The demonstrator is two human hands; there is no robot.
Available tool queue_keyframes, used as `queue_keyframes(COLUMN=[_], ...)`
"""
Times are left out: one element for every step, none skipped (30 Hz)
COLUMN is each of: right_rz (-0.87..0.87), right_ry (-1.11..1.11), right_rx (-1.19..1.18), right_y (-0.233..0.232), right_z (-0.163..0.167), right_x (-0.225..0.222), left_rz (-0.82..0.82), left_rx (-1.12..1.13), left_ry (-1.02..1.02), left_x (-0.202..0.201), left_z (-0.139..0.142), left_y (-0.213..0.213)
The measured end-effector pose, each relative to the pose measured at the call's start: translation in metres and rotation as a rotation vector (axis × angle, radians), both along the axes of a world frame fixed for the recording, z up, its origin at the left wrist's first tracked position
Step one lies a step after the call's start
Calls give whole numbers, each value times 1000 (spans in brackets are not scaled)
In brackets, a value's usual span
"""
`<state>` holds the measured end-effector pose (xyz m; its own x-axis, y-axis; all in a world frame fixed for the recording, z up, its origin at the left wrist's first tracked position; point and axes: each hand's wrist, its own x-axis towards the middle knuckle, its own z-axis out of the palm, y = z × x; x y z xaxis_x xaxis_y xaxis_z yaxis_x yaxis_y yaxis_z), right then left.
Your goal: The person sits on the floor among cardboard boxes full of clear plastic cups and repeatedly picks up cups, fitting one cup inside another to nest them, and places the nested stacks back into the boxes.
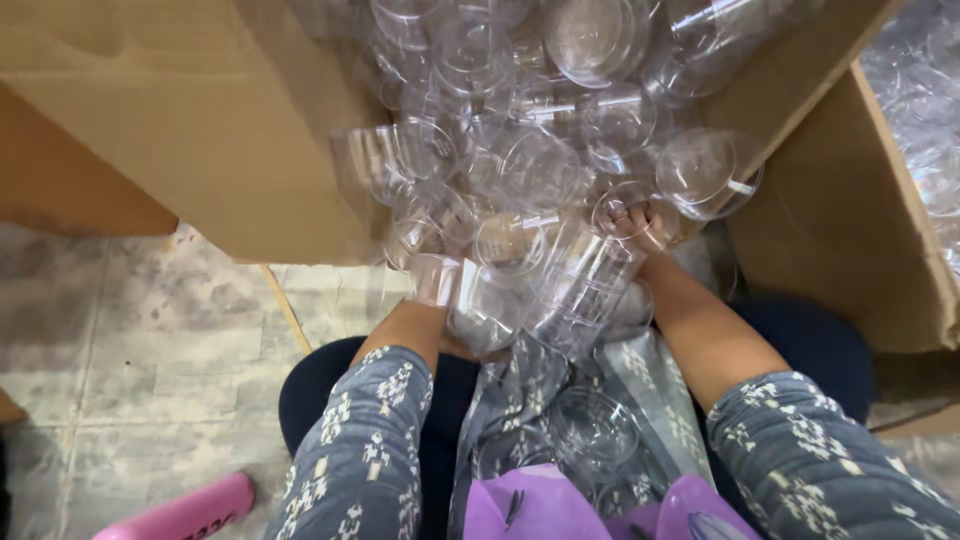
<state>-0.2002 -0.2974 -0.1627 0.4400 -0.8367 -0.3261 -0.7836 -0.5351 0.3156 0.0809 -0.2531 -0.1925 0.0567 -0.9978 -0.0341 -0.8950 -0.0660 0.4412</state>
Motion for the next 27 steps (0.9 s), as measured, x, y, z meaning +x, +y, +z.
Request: queue_keyframes(right_rz=[-7, -12, -15, -17, -20, -23, -24, -27, -25, -25, -23, -26, -27, -24, -27, -24, -23, -26, -26, -26, -26, -25, -23, -28, -44, -50, -90], right_ry=[-6, -9, -13, -20, -30, -36, -41, -48, -55, -57, -62, -63, -65, -63, -64, -63, -67, -66, -62, -63, -62, -61, -57, -53, -56, -50, -44], right_rx=[1, 2, 4, 9, 11, 12, 8, 6, 3, 0, -5, -6, -14, -15, -13, -13, -9, 2, 8, 22, 41, 60, 82, 129, 182, 226, 319], right_y=[-3, -6, -10, -14, -18, -23, -27, -32, -35, -38, -39, -39, -39, -37, -34, -32, -28, -24, -19, -15, -9, -3, 3, 11, 19, 27, 36], right_z=[-1, -3, -4, -5, -6, -7, -8, -8, -7, -8, -7, -6, -6, -5, -4, -1, 1, 5, 10, 15, 21, 26, 32, 37, 41, 44, 45], right_x=[2, 3, 5, 7, 9, 11, 13, 15, 15, 17, 17, 17, 17, 17, 17, 16, 17, 16, 16, 16, 16, 15, 14, 12, 8, 3, -4], left_rz=[4, 4, 5, 12, 10, 15, 16, 13, 12, 8, 9, 9, 12, 15, 19, 23, 25, 31, 31, 37, 40, 34, 26, 14, -7, -30, -47], left_rx=[31, 63, 113, 153, 158, 172, 166, 148, 124, 81, 67, 45, 33, 33, 32, 46, 63, 83, 103, 121, 122, 113, 92, 69, 70, 79, 91], left_ry=[-20, -38, -70, -94, -92, -91, -82, -64, -49, -25, -18, 4, 6, 7, 7, -1, -15, -28, -39, -53, -54, -52, -45, -33, -41, -49, -57], left_x=[1, 2, 4, 6, 6, 8, 7, 6, 5, 2, 1, -2, -3, -3, -4, -3, -3, -2, -2, -3, -3, -4, -4, -4, -4, -4, -3], left_z=[-5, -10, -14, -19, -22, -24, -26, -26, -25, -24, -23, -18, -15, -13, -11, -9, -5, -2, 2, 5, 9, 12, 16, 20, 23, 27, 31], left_y=[2, 5, 10, 13, 13, 11, 6, -3, -12, -24, -31, -38, -42, -43, -41, -36, -30, -19, -10, -1, 7, 12, 15, 17, 22, 26, 33])
